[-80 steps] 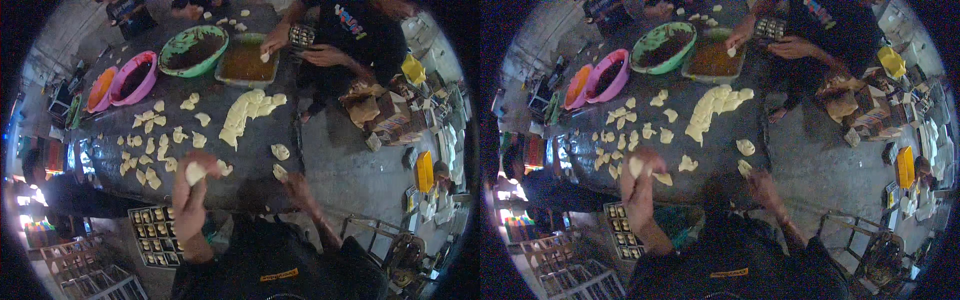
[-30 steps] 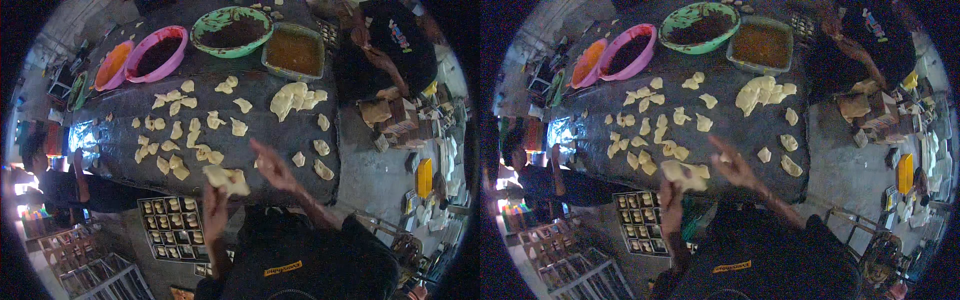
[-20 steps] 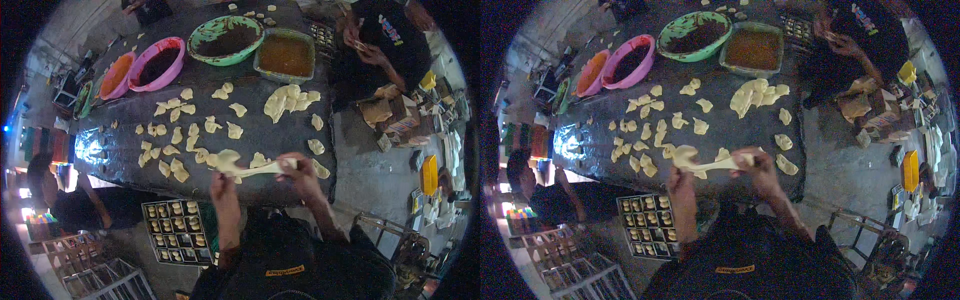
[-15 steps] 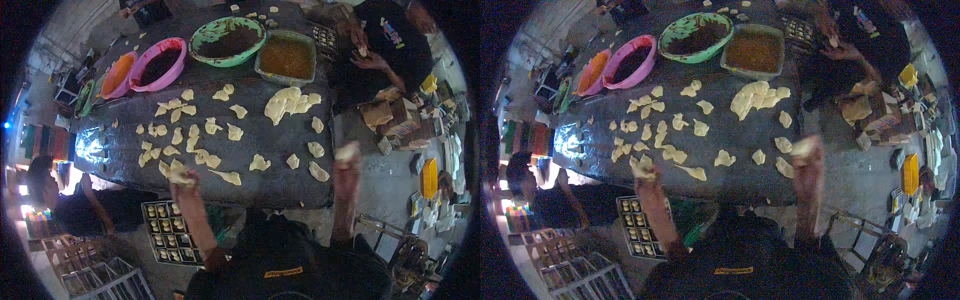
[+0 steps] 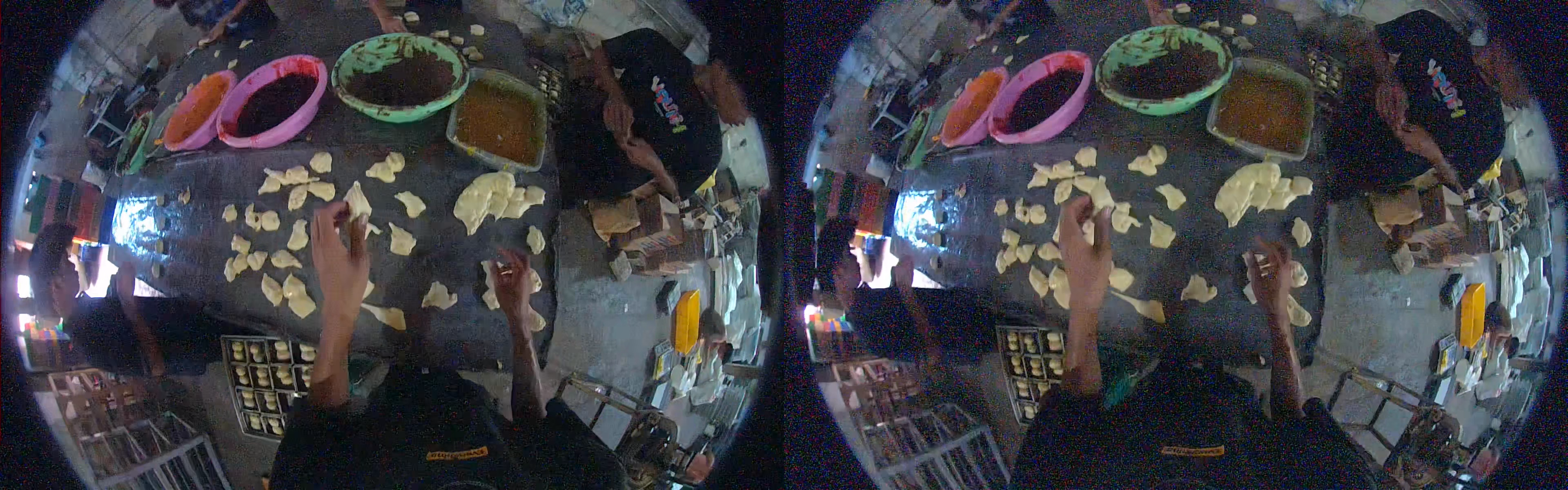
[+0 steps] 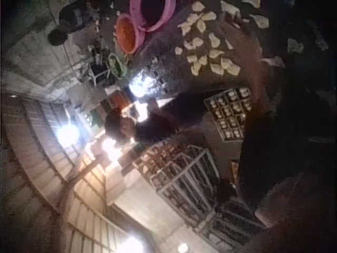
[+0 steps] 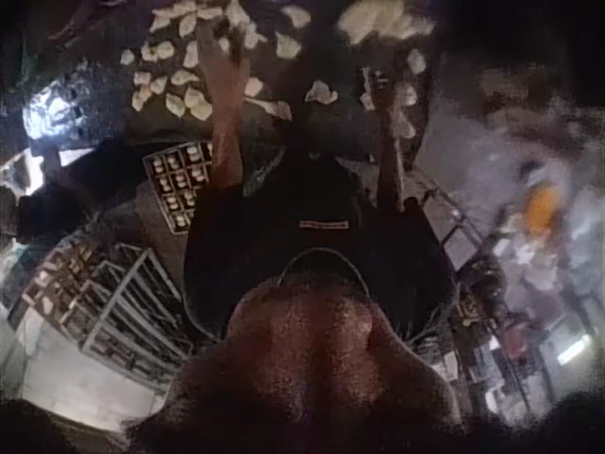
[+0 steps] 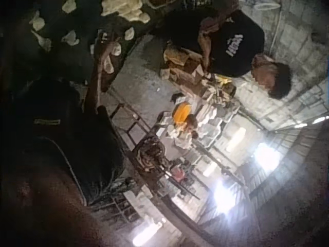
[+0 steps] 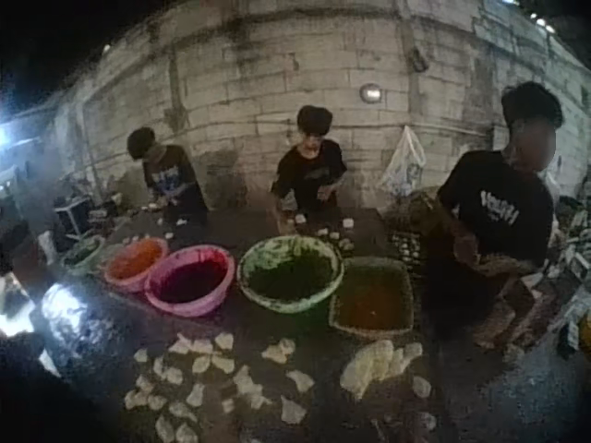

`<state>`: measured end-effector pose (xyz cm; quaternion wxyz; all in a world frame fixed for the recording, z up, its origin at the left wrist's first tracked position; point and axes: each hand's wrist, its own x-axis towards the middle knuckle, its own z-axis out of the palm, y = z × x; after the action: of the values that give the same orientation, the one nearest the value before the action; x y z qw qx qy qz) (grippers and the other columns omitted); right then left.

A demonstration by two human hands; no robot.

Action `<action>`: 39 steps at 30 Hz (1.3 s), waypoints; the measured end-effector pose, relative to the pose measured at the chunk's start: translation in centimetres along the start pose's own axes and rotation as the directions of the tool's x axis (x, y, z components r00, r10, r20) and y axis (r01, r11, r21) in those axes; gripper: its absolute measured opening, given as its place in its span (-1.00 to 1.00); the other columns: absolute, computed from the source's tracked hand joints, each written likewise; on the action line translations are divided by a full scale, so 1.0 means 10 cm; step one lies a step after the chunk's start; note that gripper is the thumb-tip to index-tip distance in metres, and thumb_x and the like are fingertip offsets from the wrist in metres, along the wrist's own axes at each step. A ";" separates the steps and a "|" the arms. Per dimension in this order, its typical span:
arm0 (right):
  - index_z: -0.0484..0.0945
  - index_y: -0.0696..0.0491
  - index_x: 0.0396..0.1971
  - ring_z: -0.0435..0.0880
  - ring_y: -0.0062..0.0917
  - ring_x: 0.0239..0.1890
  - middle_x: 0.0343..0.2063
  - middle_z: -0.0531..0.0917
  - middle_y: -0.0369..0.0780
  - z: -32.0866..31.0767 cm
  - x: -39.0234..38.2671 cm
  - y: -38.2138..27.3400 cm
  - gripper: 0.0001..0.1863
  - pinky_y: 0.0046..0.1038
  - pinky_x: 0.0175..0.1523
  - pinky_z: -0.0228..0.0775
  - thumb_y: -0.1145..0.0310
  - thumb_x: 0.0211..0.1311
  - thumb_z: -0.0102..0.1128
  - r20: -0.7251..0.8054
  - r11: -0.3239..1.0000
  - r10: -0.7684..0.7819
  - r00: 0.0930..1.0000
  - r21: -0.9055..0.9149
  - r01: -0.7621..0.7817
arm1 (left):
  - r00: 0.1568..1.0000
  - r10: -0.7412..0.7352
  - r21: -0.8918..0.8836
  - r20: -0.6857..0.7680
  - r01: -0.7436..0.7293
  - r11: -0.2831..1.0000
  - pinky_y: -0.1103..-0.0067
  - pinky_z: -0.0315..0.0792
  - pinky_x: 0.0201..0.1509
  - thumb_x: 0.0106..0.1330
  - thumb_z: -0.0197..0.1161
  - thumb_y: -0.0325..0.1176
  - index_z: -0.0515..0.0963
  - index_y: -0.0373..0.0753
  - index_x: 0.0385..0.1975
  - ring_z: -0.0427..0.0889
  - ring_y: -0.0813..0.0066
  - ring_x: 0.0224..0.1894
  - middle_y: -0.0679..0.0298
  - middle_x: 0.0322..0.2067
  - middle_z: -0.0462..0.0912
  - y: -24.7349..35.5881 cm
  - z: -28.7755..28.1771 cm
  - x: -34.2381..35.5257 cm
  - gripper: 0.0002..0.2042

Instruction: The person is preparing and shaping small pieces of dough, adding filling, and placing them into baking trays.

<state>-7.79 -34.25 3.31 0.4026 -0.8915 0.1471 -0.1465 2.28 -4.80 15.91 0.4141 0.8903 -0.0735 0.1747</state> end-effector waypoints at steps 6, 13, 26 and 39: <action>0.56 -0.01 -0.02 0.65 -0.49 -0.36 -0.21 0.62 -0.19 0.10 0.34 -0.03 -0.66 -0.45 -0.24 0.53 0.39 0.17 0.30 -0.072 0.993 -0.007 0.997 0.113 0.015 | 0.971 0.129 0.590 0.199 -0.224 0.776 -0.01 0.12 0.29 0.19 0.28 -0.36 0.31 -0.31 0.17 0.22 -0.10 0.25 -0.13 0.17 0.29 -1.27 0.86 0.44 -0.47; 0.61 0.06 -0.11 0.61 -0.35 -0.30 -0.34 0.64 -0.15 0.24 0.78 0.00 -0.79 -0.37 -0.15 0.45 0.47 0.30 0.09 -0.115 0.988 0.057 0.992 0.149 -0.040 | 0.920 0.118 0.140 0.374 -0.182 0.973 0.09 0.12 0.31 0.18 0.29 -0.15 0.34 -0.39 0.11 0.27 -0.14 0.24 -0.15 0.14 0.34 -0.22 2.32 0.37 -0.42; 0.66 -0.19 -0.15 0.49 -0.20 -0.09 -0.14 0.44 -0.20 0.55 1.36 0.50 -0.68 -0.22 -0.05 0.45 0.34 0.02 0.26 0.045 0.909 -0.288 0.957 -0.302 0.288 | 0.753 -0.281 -0.461 0.595 0.606 0.648 0.51 0.45 -0.12 0.34 0.24 -0.30 0.42 -0.31 0.01 0.52 0.47 -0.20 0.27 -0.20 0.54 -0.78 1.17 -0.65 -0.67; 0.41 0.14 0.14 0.49 -0.37 0.10 0.09 0.47 -0.11 0.52 -0.32 -0.88 -0.52 -0.27 0.13 0.40 0.18 0.34 0.17 0.500 0.586 -0.162 0.851 0.742 -0.325 | 0.882 -0.425 -0.755 0.203 0.417 0.506 0.46 0.48 0.10 0.19 0.24 -0.58 0.12 -0.07 0.37 0.47 0.29 0.11 0.13 0.13 0.39 0.55 0.02 -1.26 -0.28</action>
<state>-7.49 -23.94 6.26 0.7918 -0.6069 -0.0068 0.0683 -10.83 -8.71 15.01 0.7883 0.6098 0.0781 0.0230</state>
